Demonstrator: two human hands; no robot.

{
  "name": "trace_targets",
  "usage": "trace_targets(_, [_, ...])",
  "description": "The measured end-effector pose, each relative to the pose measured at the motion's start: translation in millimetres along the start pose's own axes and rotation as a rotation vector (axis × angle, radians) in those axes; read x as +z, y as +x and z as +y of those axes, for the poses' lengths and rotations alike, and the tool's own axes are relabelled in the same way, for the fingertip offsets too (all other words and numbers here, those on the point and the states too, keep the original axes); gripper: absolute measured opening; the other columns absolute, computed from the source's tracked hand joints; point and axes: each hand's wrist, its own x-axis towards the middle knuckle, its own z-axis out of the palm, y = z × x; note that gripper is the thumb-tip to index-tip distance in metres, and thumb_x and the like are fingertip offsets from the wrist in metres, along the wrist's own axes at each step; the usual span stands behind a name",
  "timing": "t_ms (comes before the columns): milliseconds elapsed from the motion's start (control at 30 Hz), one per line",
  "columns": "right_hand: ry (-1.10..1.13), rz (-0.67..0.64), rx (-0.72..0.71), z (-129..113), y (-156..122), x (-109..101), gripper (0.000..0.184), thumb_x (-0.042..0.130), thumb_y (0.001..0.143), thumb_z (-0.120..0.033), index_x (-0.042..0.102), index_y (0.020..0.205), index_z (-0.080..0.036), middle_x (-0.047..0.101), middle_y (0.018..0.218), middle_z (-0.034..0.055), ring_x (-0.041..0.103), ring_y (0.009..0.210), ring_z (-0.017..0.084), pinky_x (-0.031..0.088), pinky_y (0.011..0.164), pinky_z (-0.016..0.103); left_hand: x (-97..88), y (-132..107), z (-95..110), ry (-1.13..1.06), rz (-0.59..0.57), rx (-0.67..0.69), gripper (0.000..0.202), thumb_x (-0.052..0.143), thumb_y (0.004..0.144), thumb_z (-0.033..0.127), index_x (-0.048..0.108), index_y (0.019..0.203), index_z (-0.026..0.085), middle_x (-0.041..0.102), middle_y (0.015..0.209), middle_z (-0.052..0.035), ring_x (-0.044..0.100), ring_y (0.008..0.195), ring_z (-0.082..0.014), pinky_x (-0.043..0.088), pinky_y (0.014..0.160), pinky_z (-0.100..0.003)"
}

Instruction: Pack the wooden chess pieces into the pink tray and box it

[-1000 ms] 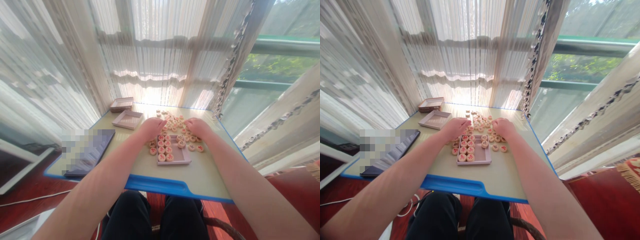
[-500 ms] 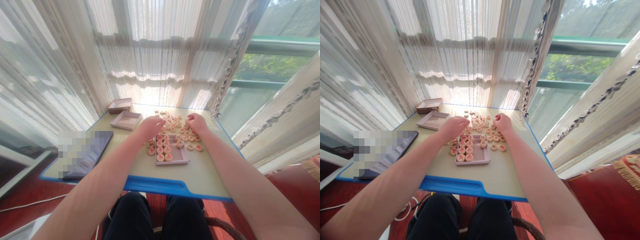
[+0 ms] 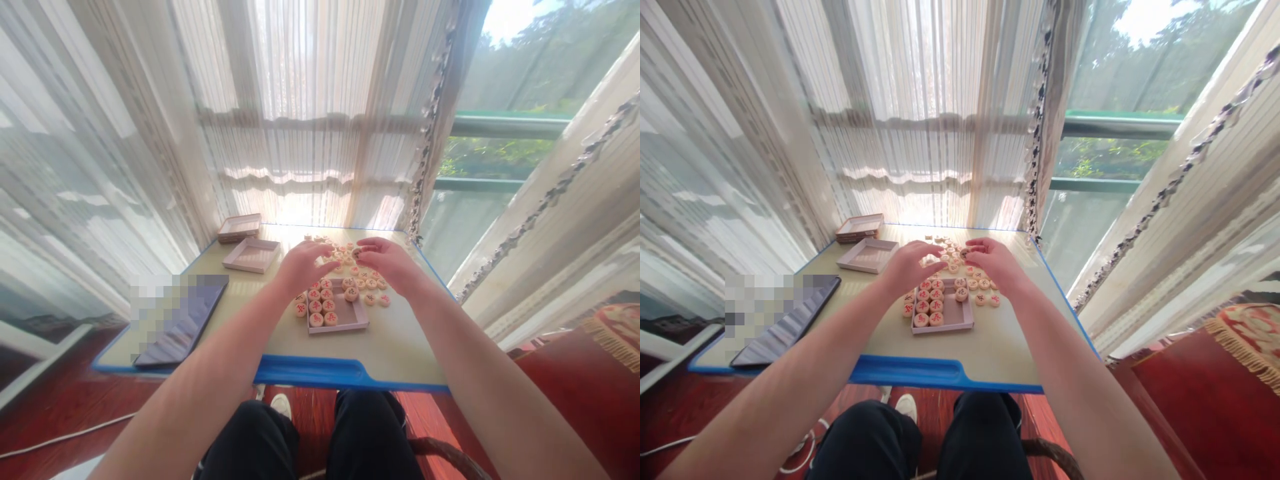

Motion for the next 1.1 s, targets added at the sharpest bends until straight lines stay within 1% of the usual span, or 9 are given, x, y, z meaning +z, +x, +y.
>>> trace_targets(133, [-0.091, 0.067, -0.048, 5.6, -36.3, 7.1, 0.029, 0.069, 0.066, -0.028, 0.064, 0.093, -0.018, 0.068, 0.082, 0.0028, 0.063, 0.077, 0.016, 0.05, 0.072, 0.031, 3.1, -1.9, 10.7, -0.022, -0.055, 0.081, 0.024, 0.059, 0.082, 0.042, 0.069, 0.086, 0.021, 0.07, 0.083, -0.0048, 0.061, 0.082, -0.0179, 0.046, 0.079, -0.031])
trace_targets(200, [-0.102, 0.096, -0.062, 14.5, -45.6, 7.9, 0.031, 0.068, 0.067, -0.032, 0.065, 0.094, -0.018, 0.068, 0.084, 0.0031, 0.061, 0.074, 0.015, 0.047, 0.065, 0.028, 0.8, -2.8, 10.0, -0.013, -0.007, 0.066, 0.024, 0.056, 0.084, 0.04, 0.069, 0.079, 0.021, 0.069, 0.078, -0.0044, 0.061, 0.077, -0.0166, 0.046, 0.076, -0.029])
trace_targets(267, [-0.089, 0.113, -0.048, 24.2, -50.4, 7.9, 0.035, 0.068, 0.065, -0.032, 0.065, 0.097, -0.017, 0.068, 0.087, 0.0036, 0.058, 0.073, 0.014, 0.044, 0.061, 0.026, -4.7, -3.5, 7.9, 0.011, 0.097, 0.051, 0.024, 0.056, 0.083, 0.04, 0.069, 0.078, 0.021, 0.069, 0.077, -0.0046, 0.061, 0.076, -0.0163, 0.046, 0.074, -0.029])
trace_targets(400, [-0.064, 0.206, -0.099, 42.5, -57.8, 6.9, 0.043, 0.062, 0.069, -0.033, 0.065, 0.111, -0.019, 0.066, 0.087, 0.0014, 0.052, 0.066, 0.011, 0.041, 0.059, 0.025, -19.6, -8.3, 14.4, 0.046, 0.415, 0.098, 0.024, 0.052, 0.085, 0.033, 0.066, 0.072, 0.019, 0.067, 0.069, -0.0031, 0.059, 0.065, -0.0137, 0.044, 0.063, -0.025])
trace_targets(500, [-0.083, 0.244, -0.167, 53.1, -64.6, 5.7, 0.038, 0.059, 0.072, -0.034, 0.068, 0.106, -0.02, 0.065, 0.079, -0.0008, 0.046, 0.06, 0.009, 0.039, 0.058, 0.024, -24.0, -21.2, 27.2, 0.033, 0.562, 0.086, 0.021, 0.05, 0.085, 0.029, 0.064, 0.074, 0.018, 0.064, 0.067, -0.0015, 0.054, 0.057, -0.011, 0.042, 0.058, -0.024])
trace_targets(633, [0.003, 0.232, -0.116, 59.5, -69.3, 4.5, 0.04, 0.062, 0.069, -0.038, 0.067, 0.104, -0.02, 0.064, 0.078, -0.0009, 0.042, 0.054, 0.007, 0.035, 0.051, 0.023, -15.5, -47.4, 22.8, 0.089, 0.493, 0.001, 0.017, 0.05, 0.083, 0.026, 0.064, 0.078, 0.018, 0.063, 0.068, -0.0013, 0.054, 0.057, -0.0113, 0.043, 0.06, -0.024])
trace_targets(800, [-0.141, 0.155, -0.094, 60.7, -70.4, 6.1, 0.044, 0.067, 0.066, -0.042, 0.067, 0.101, -0.017, 0.064, 0.081, 0.0018, 0.051, 0.065, 0.011, 0.041, 0.061, 0.026, -7.5, -60.7, -8.8, 0.121, 0.603, -0.31, 0.017, 0.047, 0.081, 0.021, 0.063, 0.083, 0.015, 0.065, 0.08, -0.0059, 0.056, 0.062, -0.0147, 0.045, 0.067, -0.029])
trace_targets(967, [-0.541, 0.12, -0.226, 60.3, -69.9, 11.3, 0.035, 0.067, 0.066, -0.04, 0.071, 0.092, -0.018, 0.058, 0.079, 0.0021, 0.053, 0.073, 0.015, 0.042, 0.071, 0.03, -0.8, -57.4, -7.8, 0.092, 0.477, -0.323, 0.018, 0.047, 0.08, 0.021, 0.061, 0.089, 0.016, 0.064, 0.084, -0.0056, 0.054, 0.062, -0.0147, 0.045, 0.068, -0.029])
trace_targets(1100, [-0.694, 0.144, -0.198, 58.7, -68.1, 14.3, 0.036, 0.061, 0.072, -0.046, 0.072, 0.092, -0.019, 0.058, 0.078, 0.0029, 0.053, 0.073, 0.016, 0.041, 0.072, 0.03, 5.4, -56.0, -4.3, 0.056, 0.335, -0.322, 0.018, 0.047, 0.079, 0.02, 0.061, 0.091, 0.018, 0.065, 0.083, -0.0045, 0.056, 0.065, -0.0153, 0.045, 0.068, -0.029])
